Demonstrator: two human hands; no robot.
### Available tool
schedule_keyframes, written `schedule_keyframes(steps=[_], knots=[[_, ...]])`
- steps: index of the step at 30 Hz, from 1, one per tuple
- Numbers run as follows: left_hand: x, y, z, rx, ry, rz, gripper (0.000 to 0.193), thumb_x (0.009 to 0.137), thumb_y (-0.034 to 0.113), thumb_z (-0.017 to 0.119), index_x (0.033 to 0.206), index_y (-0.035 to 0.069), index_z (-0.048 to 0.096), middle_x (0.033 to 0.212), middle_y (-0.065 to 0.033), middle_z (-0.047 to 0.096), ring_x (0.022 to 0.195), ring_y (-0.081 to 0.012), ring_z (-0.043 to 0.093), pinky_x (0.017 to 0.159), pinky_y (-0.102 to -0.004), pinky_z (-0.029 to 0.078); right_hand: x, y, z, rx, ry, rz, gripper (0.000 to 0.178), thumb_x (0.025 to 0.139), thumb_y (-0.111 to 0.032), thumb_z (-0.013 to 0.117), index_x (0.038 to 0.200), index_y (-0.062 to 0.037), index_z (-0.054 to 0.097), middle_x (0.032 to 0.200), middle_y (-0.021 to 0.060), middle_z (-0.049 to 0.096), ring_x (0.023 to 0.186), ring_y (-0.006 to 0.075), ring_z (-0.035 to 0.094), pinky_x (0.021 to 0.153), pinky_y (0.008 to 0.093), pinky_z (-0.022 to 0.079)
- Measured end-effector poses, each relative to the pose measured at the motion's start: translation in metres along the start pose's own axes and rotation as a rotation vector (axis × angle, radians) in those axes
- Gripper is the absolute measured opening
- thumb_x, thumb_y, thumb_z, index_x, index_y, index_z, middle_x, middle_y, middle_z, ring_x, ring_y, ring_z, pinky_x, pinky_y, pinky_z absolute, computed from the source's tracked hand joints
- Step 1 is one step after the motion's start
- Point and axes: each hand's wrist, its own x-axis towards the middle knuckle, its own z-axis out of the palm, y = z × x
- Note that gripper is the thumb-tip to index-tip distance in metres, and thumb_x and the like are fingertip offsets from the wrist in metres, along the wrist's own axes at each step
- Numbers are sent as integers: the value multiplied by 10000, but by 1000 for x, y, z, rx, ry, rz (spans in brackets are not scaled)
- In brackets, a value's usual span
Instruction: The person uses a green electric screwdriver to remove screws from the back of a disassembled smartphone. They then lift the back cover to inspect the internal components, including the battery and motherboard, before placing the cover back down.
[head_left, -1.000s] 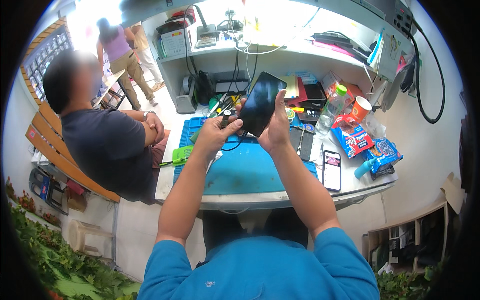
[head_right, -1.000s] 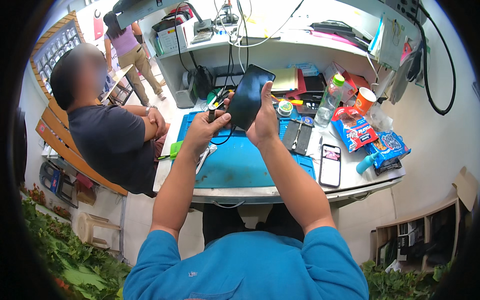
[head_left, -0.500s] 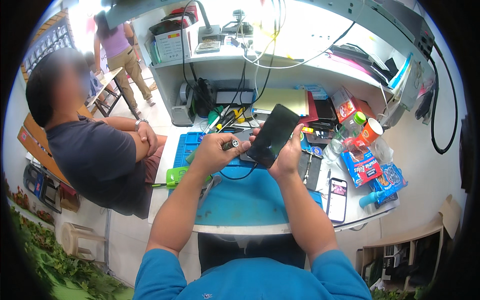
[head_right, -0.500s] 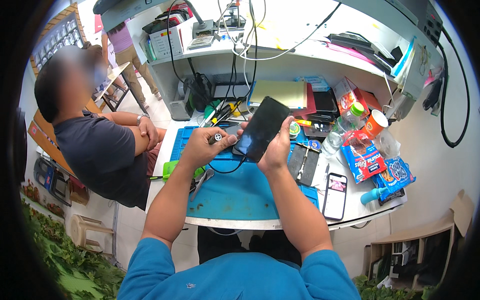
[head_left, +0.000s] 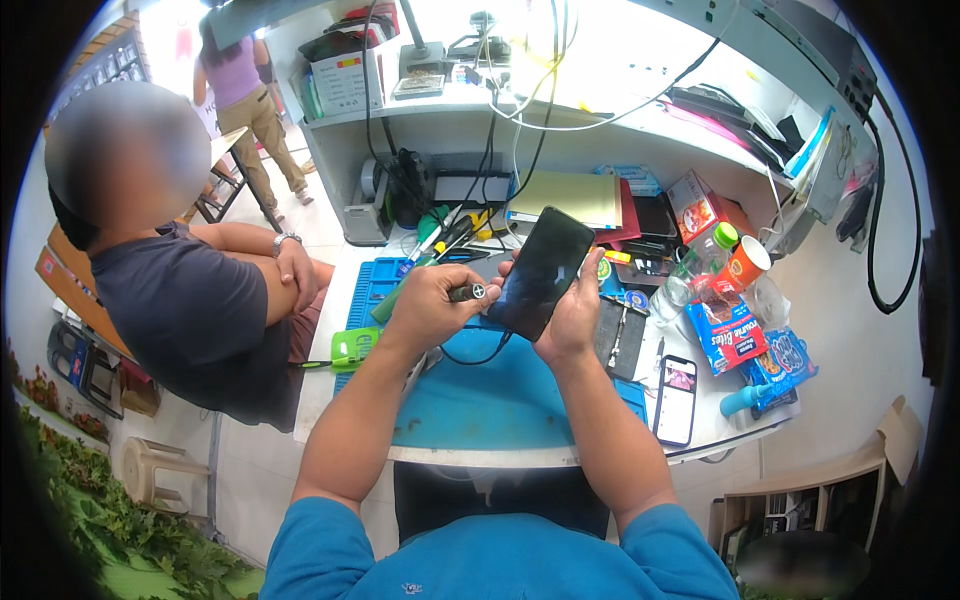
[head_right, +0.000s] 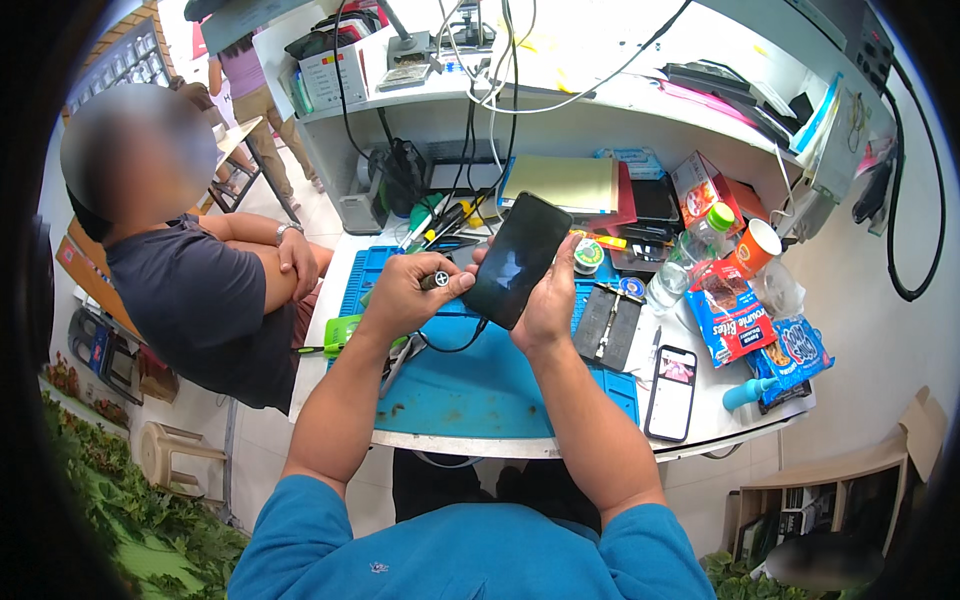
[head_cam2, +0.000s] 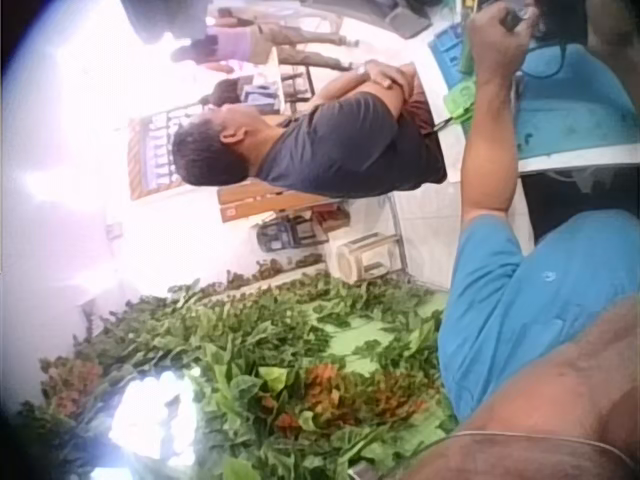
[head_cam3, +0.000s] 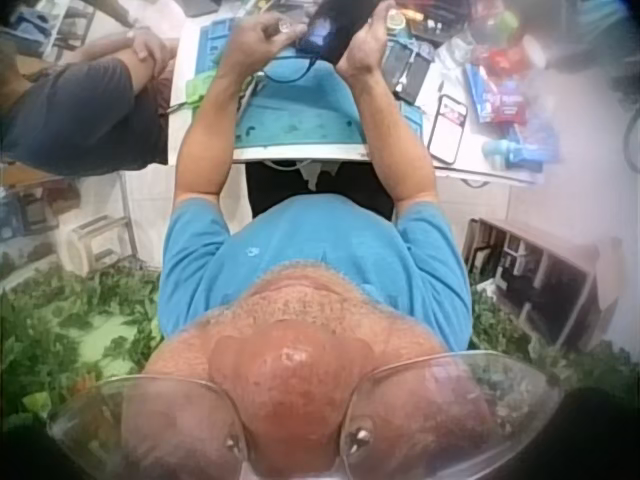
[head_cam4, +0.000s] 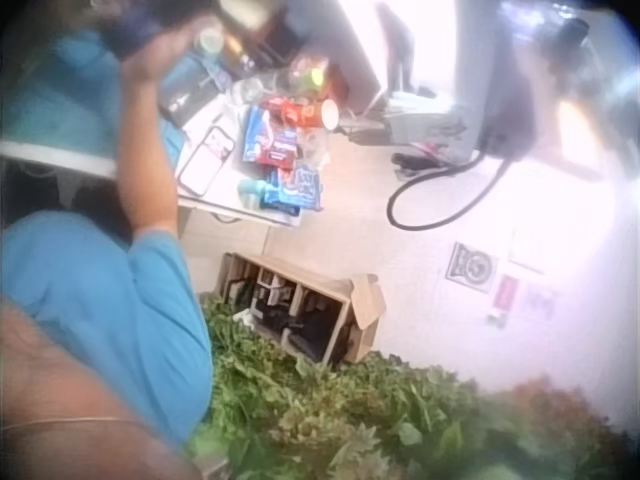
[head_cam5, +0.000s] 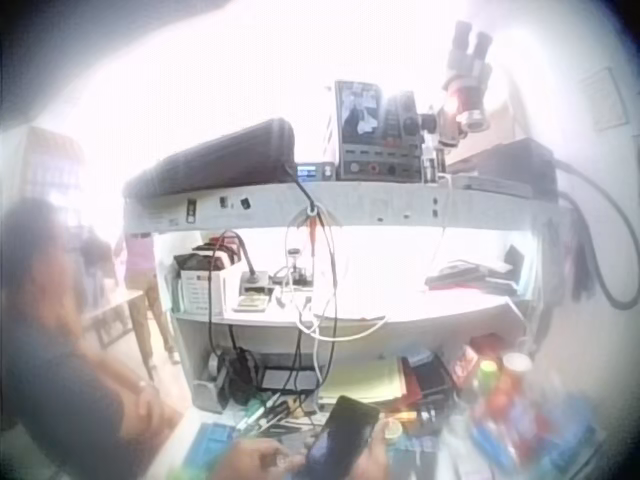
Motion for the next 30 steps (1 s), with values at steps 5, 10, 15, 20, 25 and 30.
schedule_keyframes(steps=[5, 10, 15, 20, 25, 30], knots=[[-1, -3, 2, 2, 2, 4, 272, 986, 261, 941, 945, 11, 843, 720, 27, 676, 653, -43, 511, 570, -287, 387, 0, 2, 3, -12, 11, -28, 871, 1158, -798, 266, 1386, -41, 631, 1185, 151, 726, 1088, 313, 786, 936, 487, 689], [-1, -4, 3, -9, -12, -8, 268, 987, 249, 938, 941, 4, 841, 740, 11, 705, 663, -48, 541, 581, -288, 415, -1, 0, 3, -31, -7, -31, 879, 1158, -799, 255, 1377, -37, 633, 1175, 151, 727, 1078, 300, 793, 907, 464, 703], [-1, -5, 3, -18, -15, -20, 266, 990, 239, 935, 939, -3, 838, 749, 4, 716, 669, -48, 552, 585, -287, 425, -2, 0, 6, -43, 9, -14, 890, 1155, -805, 242, 1363, -34, 635, 1147, 161, 748, 1050, 296, 802, 898, 455, 706], [-1, -3, 3, 4, -18, -21, 262, 992, 234, 932, 938, -4, 838, 745, 7, 711, 667, -47, 551, 583, -287, 425, -3, -1, 6, -61, 20, -4, 897, 1154, -807, 228, 1341, -35, 644, 1110, 176, 772, 1011, 294, 809, 890, 447, 703], [-1, 0, 2, 23, -18, 2, 267, 991, 245, 934, 942, 0, 839, 744, 7, 707, 668, -50, 551, 586, -286, 425, -2, -3, 6, -82, 10, -12, 921, 1144, -825, 234, 1304, -27, 663, 1078, 191, 784, 973, 311, 813, 883, 458, 695], [-2, 2, 3, -51, -18, 66, 273, 981, 266, 945, 954, 13, 847, 756, 0, 717, 671, -58, 567, 600, -289, 439, -4, -7, 13, -77, 59, -11, 947, 1128, -851, 245, 1292, -21, 669, 1069, 197, 792, 951, 327, 813, 896, 468, 690]])
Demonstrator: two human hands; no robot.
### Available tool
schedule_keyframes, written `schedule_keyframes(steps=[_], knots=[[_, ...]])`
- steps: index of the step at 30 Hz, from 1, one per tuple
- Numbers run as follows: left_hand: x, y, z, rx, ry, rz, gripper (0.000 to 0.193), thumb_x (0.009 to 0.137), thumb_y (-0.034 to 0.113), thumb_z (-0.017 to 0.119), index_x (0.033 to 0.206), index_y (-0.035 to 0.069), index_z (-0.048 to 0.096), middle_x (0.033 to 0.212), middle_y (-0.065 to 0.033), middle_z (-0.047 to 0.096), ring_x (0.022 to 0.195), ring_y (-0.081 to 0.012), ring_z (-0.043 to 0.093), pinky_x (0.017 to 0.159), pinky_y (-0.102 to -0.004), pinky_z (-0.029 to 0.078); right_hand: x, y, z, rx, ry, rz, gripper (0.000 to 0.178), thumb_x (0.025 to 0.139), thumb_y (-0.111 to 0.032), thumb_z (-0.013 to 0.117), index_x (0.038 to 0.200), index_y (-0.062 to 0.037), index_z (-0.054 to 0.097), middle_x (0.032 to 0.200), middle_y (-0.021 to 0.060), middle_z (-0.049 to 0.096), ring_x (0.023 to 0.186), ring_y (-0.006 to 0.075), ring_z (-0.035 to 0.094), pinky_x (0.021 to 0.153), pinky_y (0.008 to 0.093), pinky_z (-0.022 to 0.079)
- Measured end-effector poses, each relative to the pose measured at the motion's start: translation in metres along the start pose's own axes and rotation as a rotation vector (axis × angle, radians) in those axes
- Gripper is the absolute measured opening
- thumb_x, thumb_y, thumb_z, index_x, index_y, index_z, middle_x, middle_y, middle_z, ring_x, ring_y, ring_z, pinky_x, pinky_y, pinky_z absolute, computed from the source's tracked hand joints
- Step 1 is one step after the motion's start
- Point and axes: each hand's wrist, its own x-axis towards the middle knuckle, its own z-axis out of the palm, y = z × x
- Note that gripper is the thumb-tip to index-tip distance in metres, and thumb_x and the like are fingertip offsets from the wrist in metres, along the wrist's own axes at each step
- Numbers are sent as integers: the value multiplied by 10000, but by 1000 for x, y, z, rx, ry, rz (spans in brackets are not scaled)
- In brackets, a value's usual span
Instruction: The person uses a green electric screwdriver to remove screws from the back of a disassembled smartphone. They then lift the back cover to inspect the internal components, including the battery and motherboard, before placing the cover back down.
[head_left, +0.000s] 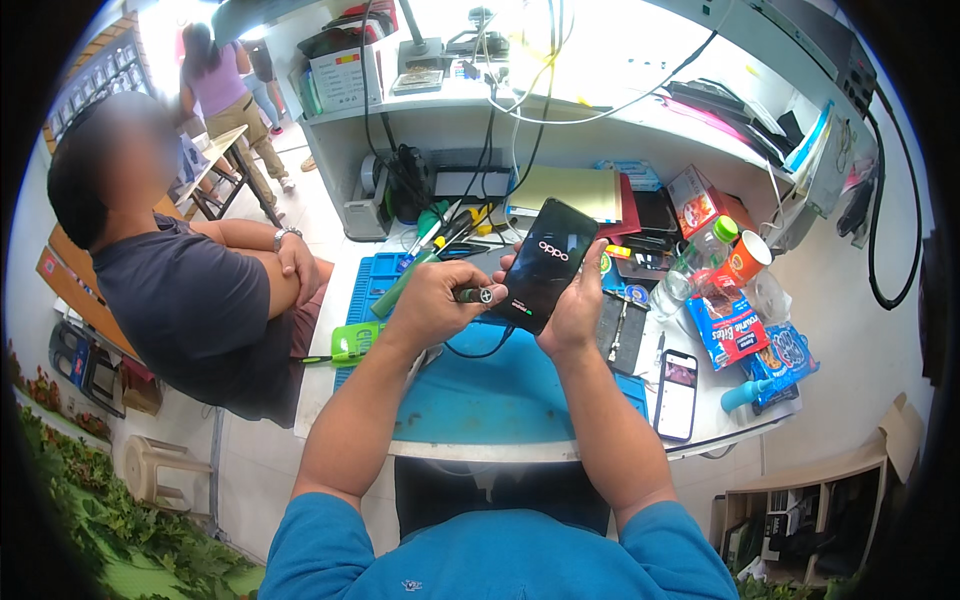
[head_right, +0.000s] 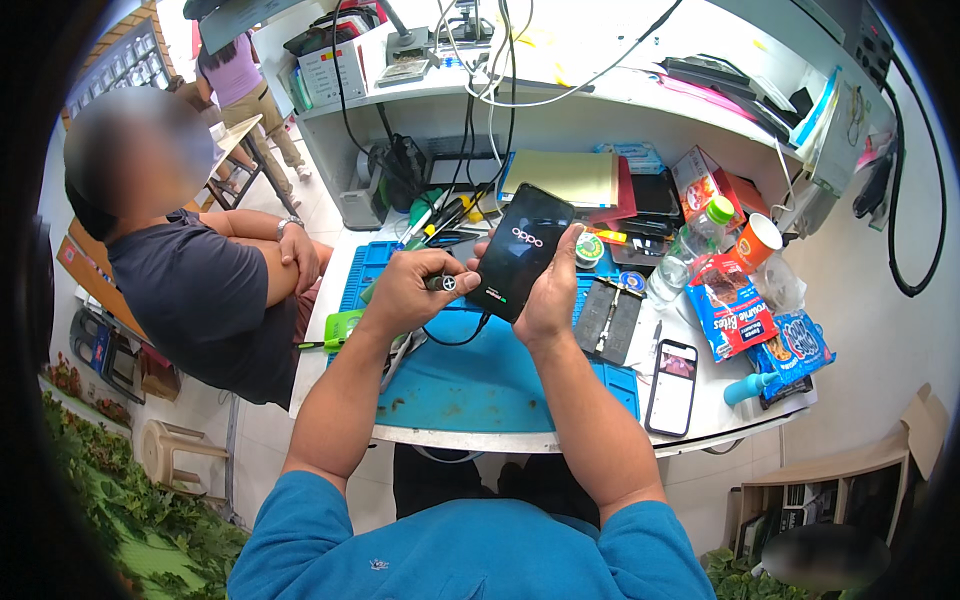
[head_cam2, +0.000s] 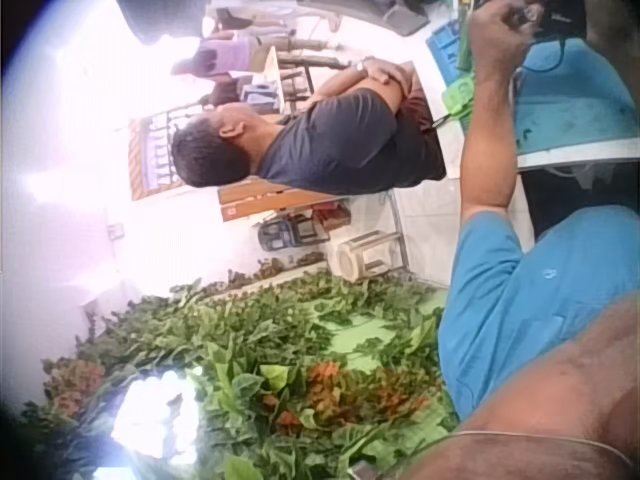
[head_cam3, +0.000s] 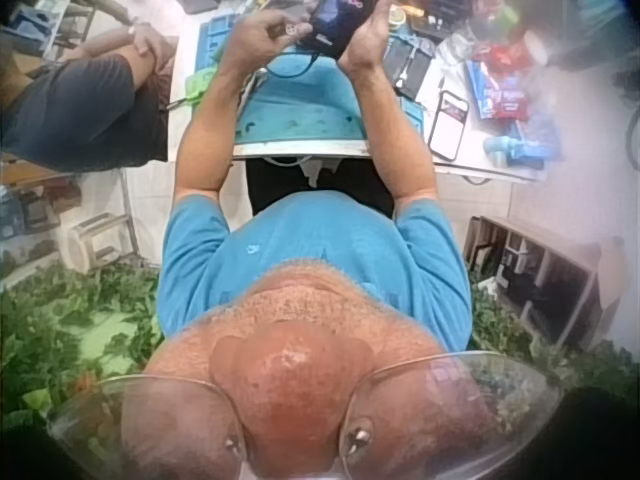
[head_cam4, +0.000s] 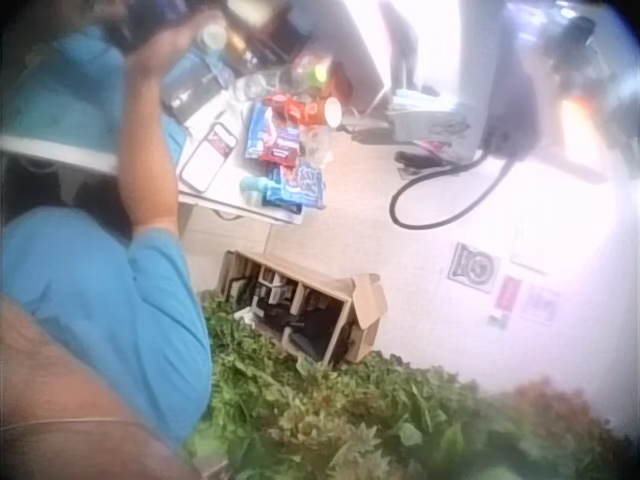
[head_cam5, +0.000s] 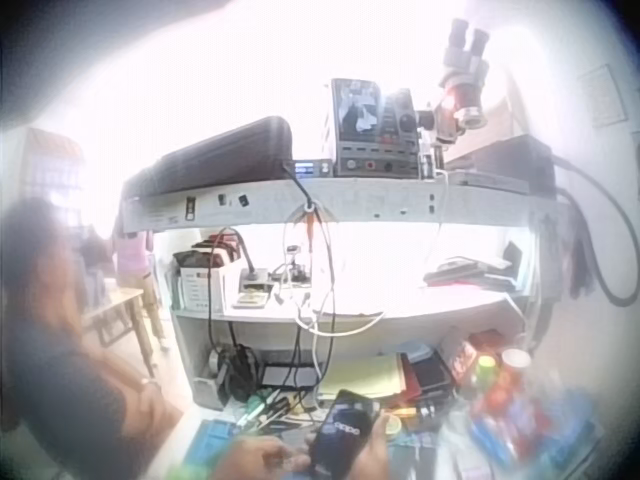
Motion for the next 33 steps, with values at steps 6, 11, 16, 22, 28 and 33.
schedule_keyframes(steps=[6, 11, 16, 22, 28, 33], knots=[[-1, 5, -3, 44, -65, -80, 314, 977, 304, 946, 946, 7, 846, 772, -32, 720, 684, -87, 591, 614, -315, 461, 0, 0, -7, -34, -64, -25, 976, 1109, -871, 294, 1368, 3, 642, 1125, 208, 780, 1014, 355, 805, 942, 513, 676], [-2, 4, -15, 133, -386, -149, 352, 989, 349, 928, 970, 6, 857, 774, -47, 704, 730, -134, 607, 659, -356, 475, -4, -5, -2, -91, -56, -148, 970, 1104, -869, 329, 1384, 12, 625, 1117, 198, 769, 1011, 345, 805, 930, 495, 680], [0, 0, -13, 129, -434, -219, 363, 987, 358, 923, 1032, 3, 862, 798, -61, 720, 744, -170, 619, 687, -371, 480, -4, -4, -3, -56, -86, -191, 961, 1101, -863, 365, 1395, 18, 613, 1106, 192, 758, 988, 339, 800, 906, 491, 681], [-4, 9, -7, 22, -428, -113, 390, 983, 362, 922, 1031, -18, 849, 883, -78, 754, 812, -180, 650, 728, -371, 506, -3, -5, -5, -18, -85, -192, 953, 1090, -873, 387, 1396, 2, 612, 1112, 187, 757, 977, 339, 791, 905, 489, 676], [-2, 10, -9, 56, -469, -213, 425, 994, 406, 894, 1045, -14, 853, 884, -96, 766, 818, -198, 673, 742, -371, 523, -3, -4, -7, -17, -92, -209, 950, 1086, -874, 403, 1407, -4, 609, 1138, 178, 748, 1001, 336, 789, 912, 491, 675], [-3, 10, -7, 59, -417, -200, 454, 947, 407, 935, 1101, -13, 865, 906, -101, 783, 830, -213, 689, 755, -372, 533, -3, -3, -9, -11, -107, -218, 928, 1089, -862, 426, 1417, -12, 604, 1143, 172, 738, 1024, 330, 786, 929, 496, 671]])
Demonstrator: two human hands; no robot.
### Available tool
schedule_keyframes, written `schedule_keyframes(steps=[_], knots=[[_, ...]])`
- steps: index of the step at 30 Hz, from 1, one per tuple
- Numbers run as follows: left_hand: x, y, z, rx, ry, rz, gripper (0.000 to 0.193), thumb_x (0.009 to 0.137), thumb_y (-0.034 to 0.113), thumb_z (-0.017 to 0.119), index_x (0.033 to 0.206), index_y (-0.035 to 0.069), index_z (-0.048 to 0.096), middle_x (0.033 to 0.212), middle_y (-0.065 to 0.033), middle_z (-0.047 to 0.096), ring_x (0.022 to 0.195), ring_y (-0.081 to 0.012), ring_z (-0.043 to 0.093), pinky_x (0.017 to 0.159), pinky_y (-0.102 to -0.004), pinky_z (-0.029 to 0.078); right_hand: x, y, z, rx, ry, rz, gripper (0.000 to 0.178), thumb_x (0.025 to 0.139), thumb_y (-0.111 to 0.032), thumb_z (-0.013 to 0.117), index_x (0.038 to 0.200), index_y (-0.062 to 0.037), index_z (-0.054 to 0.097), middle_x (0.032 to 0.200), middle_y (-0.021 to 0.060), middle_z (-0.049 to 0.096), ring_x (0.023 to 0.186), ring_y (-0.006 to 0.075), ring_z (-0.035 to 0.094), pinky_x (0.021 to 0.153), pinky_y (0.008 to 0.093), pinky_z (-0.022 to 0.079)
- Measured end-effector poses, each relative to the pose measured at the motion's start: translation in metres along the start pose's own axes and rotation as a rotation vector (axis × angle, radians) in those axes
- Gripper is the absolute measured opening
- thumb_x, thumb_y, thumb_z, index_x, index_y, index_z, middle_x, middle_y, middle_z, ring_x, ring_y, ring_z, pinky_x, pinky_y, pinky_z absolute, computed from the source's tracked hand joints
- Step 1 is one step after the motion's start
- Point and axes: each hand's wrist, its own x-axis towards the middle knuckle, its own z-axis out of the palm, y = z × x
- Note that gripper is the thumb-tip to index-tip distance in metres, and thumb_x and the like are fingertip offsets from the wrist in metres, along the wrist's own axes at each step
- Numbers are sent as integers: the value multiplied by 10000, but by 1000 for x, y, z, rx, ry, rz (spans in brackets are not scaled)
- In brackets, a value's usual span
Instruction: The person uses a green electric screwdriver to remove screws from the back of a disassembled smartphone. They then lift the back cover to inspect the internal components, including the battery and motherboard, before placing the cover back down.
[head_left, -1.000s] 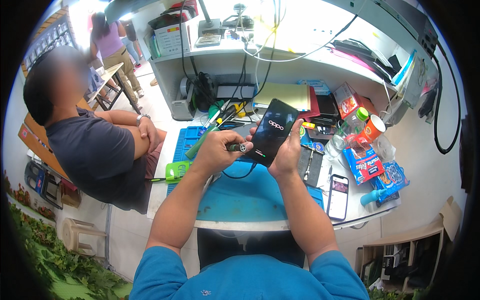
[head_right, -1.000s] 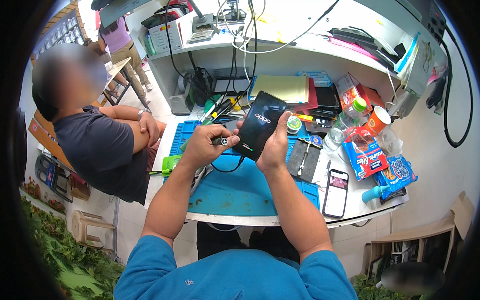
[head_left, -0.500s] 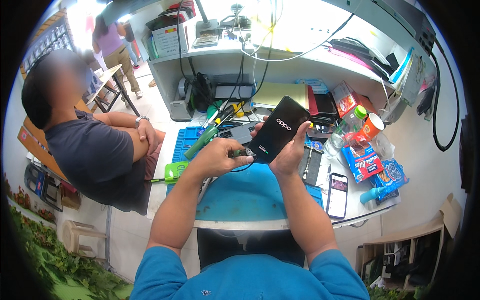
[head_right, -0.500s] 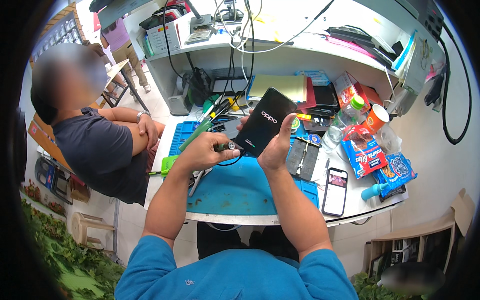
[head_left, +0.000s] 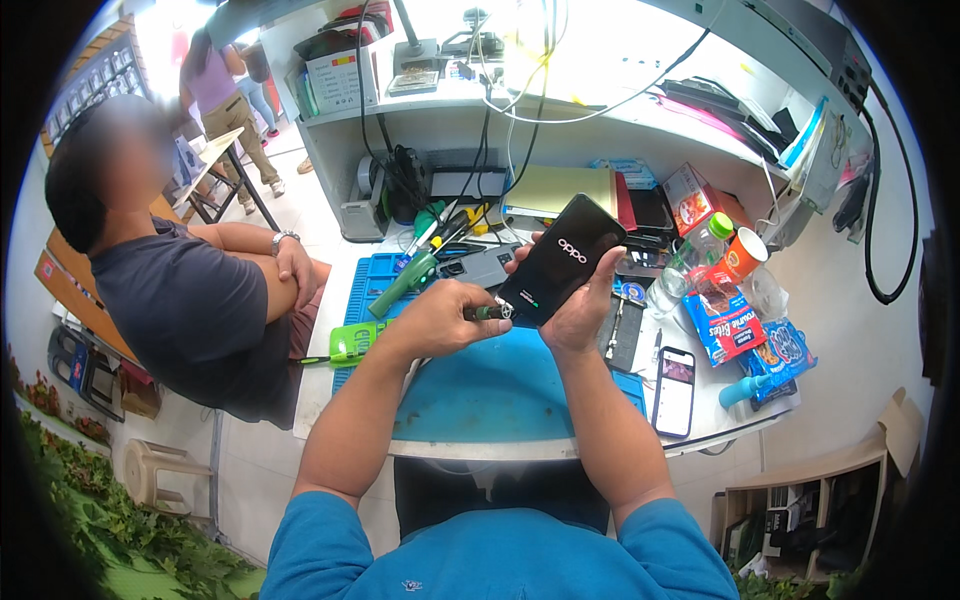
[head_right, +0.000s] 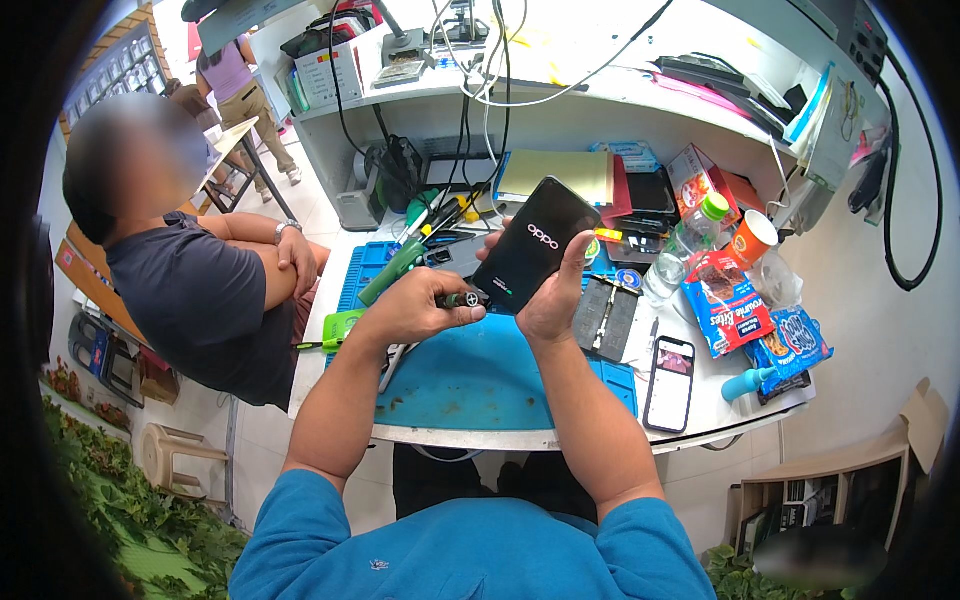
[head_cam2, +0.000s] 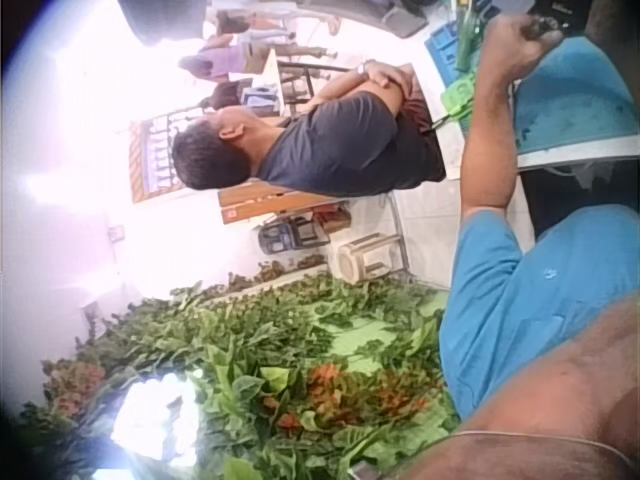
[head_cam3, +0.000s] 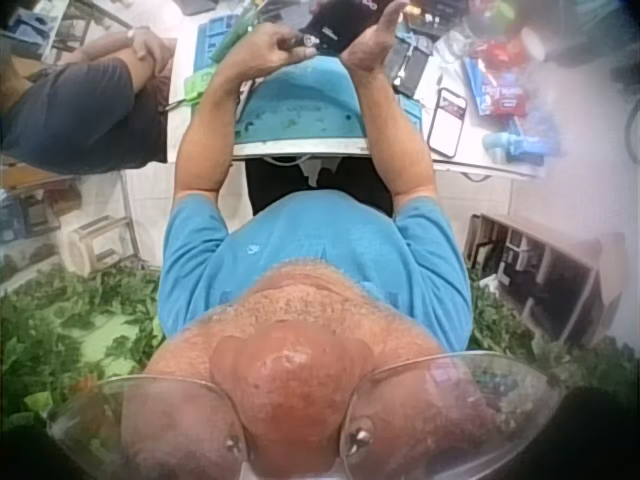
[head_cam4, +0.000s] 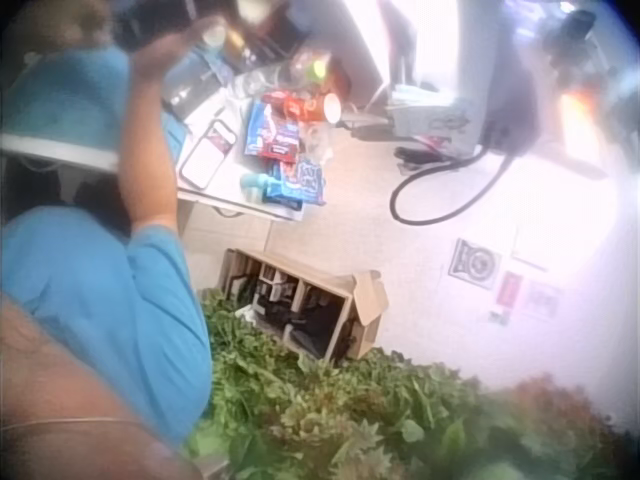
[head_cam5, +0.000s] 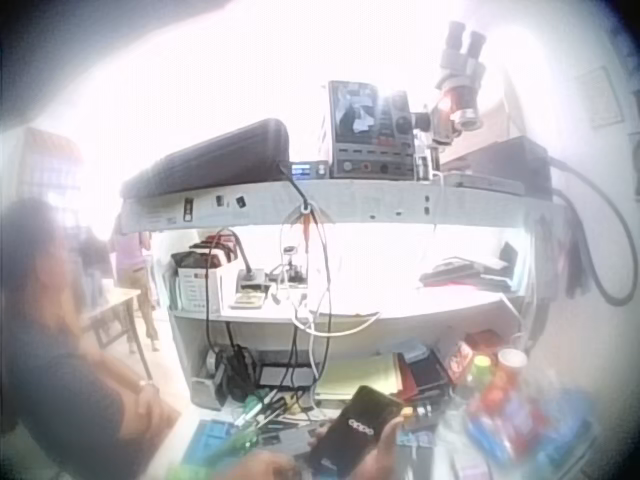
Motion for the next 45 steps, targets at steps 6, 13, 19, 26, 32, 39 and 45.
schedule_keyframes(steps=[6, 13, 19, 26, 32, 39, 45], knots=[[1, -7, 2, 39, 26, 86, 516, 877, 408, 992, 1181, 6, 879, 972, -113, 803, 916, -229, 730, 828, -358, 562, 1, -3, 5, 17, 13, -4, 913, 1098, -847, 431, 1443, -15, 581, 1188, 173, 711, 1051, 325, 777, 929, 509, 671], [-1, -5, -2, 28, 48, 85, 512, 860, 392, 1014, 1158, -2, 880, 960, -102, 792, 911, -228, 723, 820, -359, 559, 2, -3, 8, 34, 101, -22, 898, 1108, -832, 425, 1469, -20, 557, 1216, 171, 693, 1052, 326, 775, 908, 518, 682], [0, -8, -2, 25, 25, 130, 497, 860, 371, 1021, 1149, -7, 877, 947, -98, 783, 891, -220, 712, 812, -359, 555, 4, -1, 8, 81, 135, -6, 872, 1110, -833, 414, 1435, -46, 605, 1193, 180, 737, 1024, 319, 811, 901, 507, 712], [0, -8, -2, 19, 28, 127, 486, 848, 357, 1031, 1131, -7, 877, 935, -93, 775, 882, -212, 702, 798, -360, 545, 7, 0, -1, 190, 136, 77, 901, 1099, -855, 409, 1396, -33, 628, 1184, 185, 744, 1016, 348, 810, 897, 517, 700], [-2, -4, -5, 20, 45, 129, 443, 851, 346, 1029, 1103, 11, 887, 902, -71, 754, 858, -191, 682, 763, -350, 521, 5, -4, 6, 181, 142, 95, 940, 1085, -875, 417, 1344, 0, 644, 1120, 179, 753, 981, 355, 789, 902, 502, 671], [-5, 5, -11, 3, 115, 157, 334, 862, 301, 1026, 1004, 33, 886, 835, -45, 742, 840, -165, 670, 739, -338, 502, 5, -4, 8, 172, 180, 78, 947, 1089, -877, 393, 1350, -4, 655, 1103, 197, 778, 957, 375, 816, 886, 506, 688], [-4, -1, -11, -57, 263, 66, 306, 910, 325, 997, 975, 48, 886, 798, -15, 740, 707, -99, 618, 636, -305, 458, 6, -1, 3, 166, 146, 108, 949, 1092, -876, 376, 1349, -6, 658, 1102, 201, 780, 988, 373, 820, 900, 511, 692]])
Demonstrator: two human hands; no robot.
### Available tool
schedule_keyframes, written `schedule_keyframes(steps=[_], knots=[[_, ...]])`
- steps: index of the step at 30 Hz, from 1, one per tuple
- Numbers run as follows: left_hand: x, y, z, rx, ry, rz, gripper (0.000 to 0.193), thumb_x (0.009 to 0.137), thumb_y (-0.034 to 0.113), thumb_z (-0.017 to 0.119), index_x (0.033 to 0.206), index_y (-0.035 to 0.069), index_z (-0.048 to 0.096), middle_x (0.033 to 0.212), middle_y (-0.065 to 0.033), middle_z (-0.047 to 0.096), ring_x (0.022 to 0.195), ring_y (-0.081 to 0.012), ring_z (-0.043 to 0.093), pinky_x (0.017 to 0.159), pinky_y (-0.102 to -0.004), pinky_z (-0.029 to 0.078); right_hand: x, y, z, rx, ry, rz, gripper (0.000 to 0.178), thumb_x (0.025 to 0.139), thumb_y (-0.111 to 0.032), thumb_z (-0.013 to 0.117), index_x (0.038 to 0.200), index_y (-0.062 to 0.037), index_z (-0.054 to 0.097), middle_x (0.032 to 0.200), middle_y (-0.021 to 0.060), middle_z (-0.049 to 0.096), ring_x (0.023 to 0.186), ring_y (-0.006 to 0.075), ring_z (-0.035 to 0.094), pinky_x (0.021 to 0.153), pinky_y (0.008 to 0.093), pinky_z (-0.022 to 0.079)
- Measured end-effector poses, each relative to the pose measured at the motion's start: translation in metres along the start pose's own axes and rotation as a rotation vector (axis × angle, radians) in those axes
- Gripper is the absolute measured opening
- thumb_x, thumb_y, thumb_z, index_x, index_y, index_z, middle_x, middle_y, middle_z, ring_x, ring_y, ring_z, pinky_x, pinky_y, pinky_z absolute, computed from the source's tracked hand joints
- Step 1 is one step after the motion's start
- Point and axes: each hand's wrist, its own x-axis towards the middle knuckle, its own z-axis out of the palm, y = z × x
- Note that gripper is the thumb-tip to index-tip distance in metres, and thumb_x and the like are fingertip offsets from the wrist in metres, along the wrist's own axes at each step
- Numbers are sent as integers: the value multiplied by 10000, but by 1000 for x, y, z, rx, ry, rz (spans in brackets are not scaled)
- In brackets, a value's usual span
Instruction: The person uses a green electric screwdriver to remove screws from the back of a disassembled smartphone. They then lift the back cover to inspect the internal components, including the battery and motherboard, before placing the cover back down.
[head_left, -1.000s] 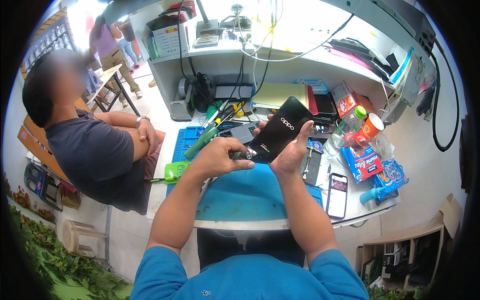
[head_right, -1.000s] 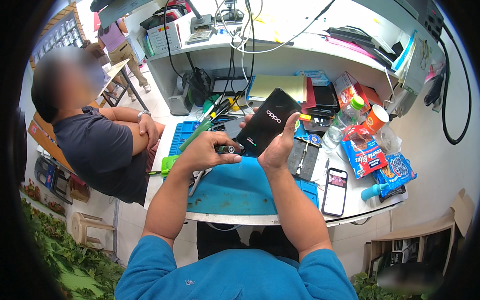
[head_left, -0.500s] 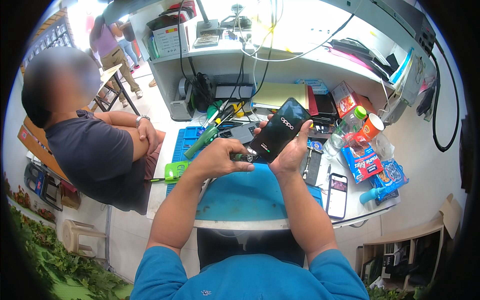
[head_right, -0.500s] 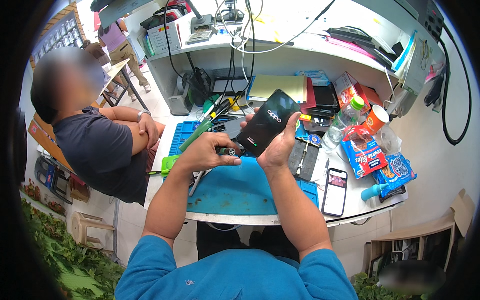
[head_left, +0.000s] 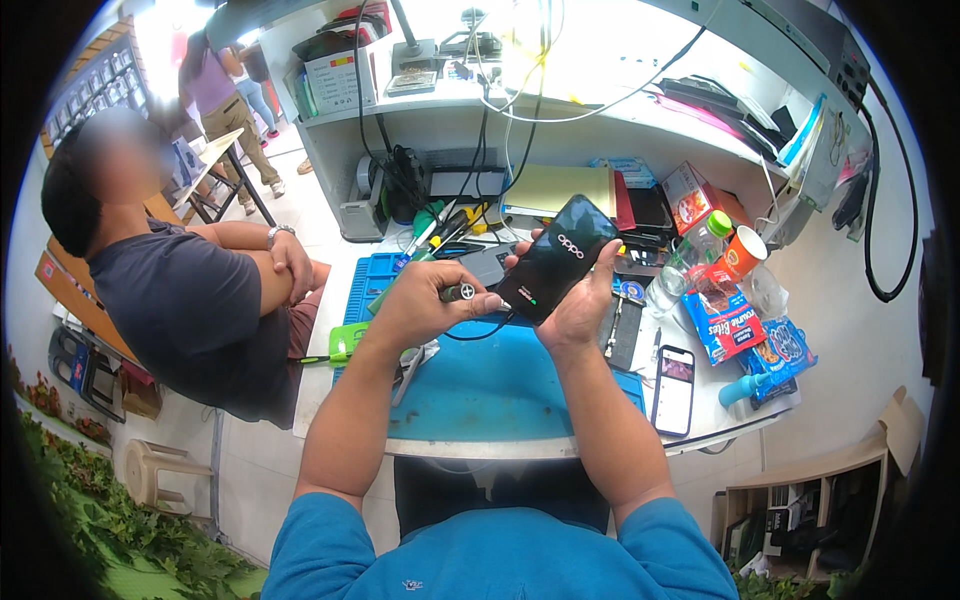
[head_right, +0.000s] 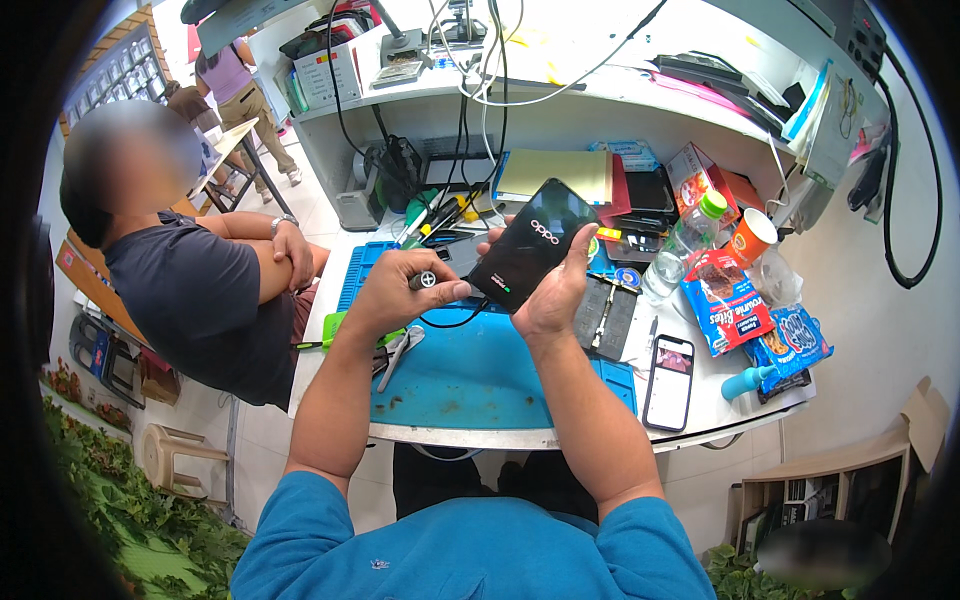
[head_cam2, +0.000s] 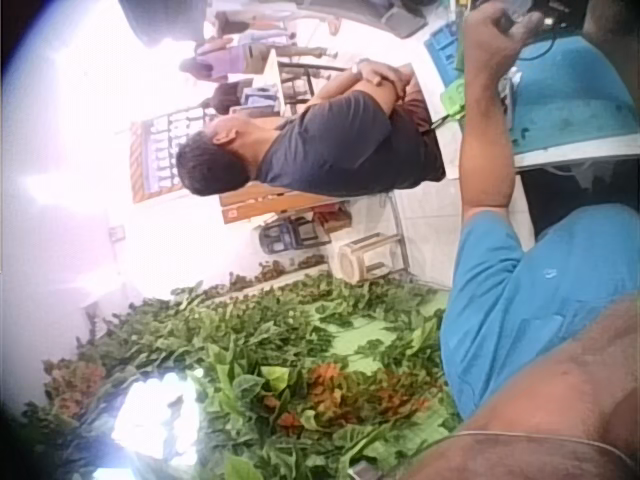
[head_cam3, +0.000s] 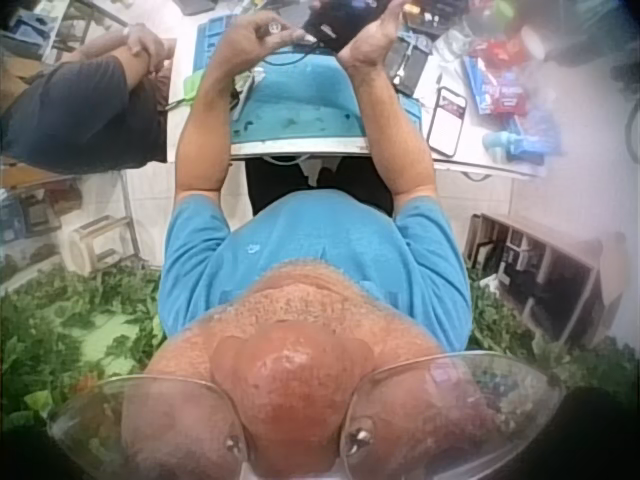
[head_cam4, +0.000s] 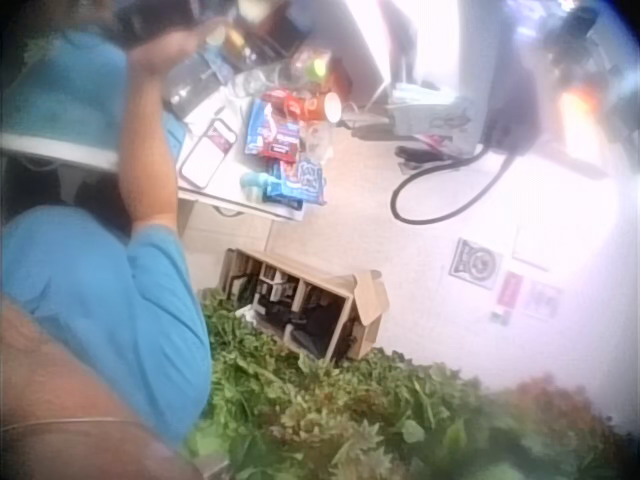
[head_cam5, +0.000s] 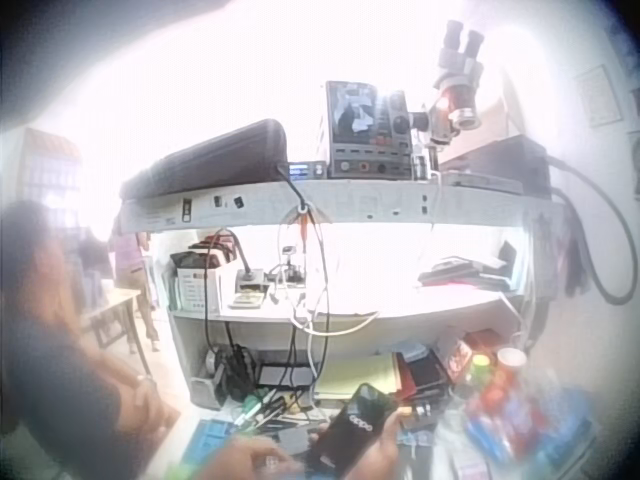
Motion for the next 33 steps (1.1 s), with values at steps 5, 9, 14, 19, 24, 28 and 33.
schedule_keyframes(steps=[5, 9, 14, 19, 24, 28, 33], knots=[[0, 3, 8, -22, 76, -35, 303, 972, 311, 955, 993, 19, 875, 790, 8, 729, 648, -41, 562, 564, -278, 391, -4, 2, -2, -26, -56, 66, 1014, 1068, -906, 393, 1358, 35, 634, 1126, 219, 749, 1063, 377, 765, 954, 513, 649], [0, 7, 13, -86, 57, -48, 298, 969, 312, 959, 1011, 27, 884, 786, 25, 703, 671, -41, 545, 590, -271, 384, -6, 6, -7, 17, -137, 86, 999, 1075, -897, 391, 1385, 24, 627, 1161, 220, 745, 1086, 389, 767, 965, 530, 650], [0, -7, 15, -292, 19, -42, 246, 971, 236, 956, 1056, 16, 883, 829, 26, 747, 729, -39, 589, 659, -249, 445, -13, 11, 13, -30, -33, 47, 977, 1097, -882, 331, 1350, 8, 645, 1135, 207, 774, 996, 358, 801, 933, 505, 679], [-6, -6, -7, -290, 39, -67, 187, 974, 132, 939, 1090, 1, 873, 924, 0, 808, 785, -42, 647, 725, -263, 537, -5, 7, 9, -154, -82, -58, 1068, 1097, -884, 321, 1564, 58, 507, 1407, 264, 696, 1310, 389, 703, 1115, 513, 577], [-33, 13, -22, 292, 72, 333, 198, 910, 84, 928, 1098, 75, 867, 929, -63, 760, 790, -218, 729, 682, -342, 544, 22, -29, -7, -366, 17, -423, 1166, 1104, -880, 306, 1707, 116, 352, 1660, 318, 544, 1584, 407, 520, 1345, 505, 350], [-60, 10, 5, 642, 46, 483, 143, 923, 119, 876, 1060, 114, 838, 906, -50, 701, 805, -286, 745, 663, -405, 574, 16, -54, -8, -533, -15, -676, 850, 1193, -630, 436, 1629, 98, 487, 1587, 279, 627, 1532, 371, 581, 1343, 495, 365], [-101, -5, 31, 791, 37, 555, 254, 885, 99, 863, 1131, 159, 847, 948, -2, 719, 816, -231, 753, 657, -376, 597, -38, -68, 5, -849, -147, -720, 502, 1186, -351, 603, 1464, 61, 679, 1448, 193, 734, 1418, 293, 661, 1273, 436, 438]])
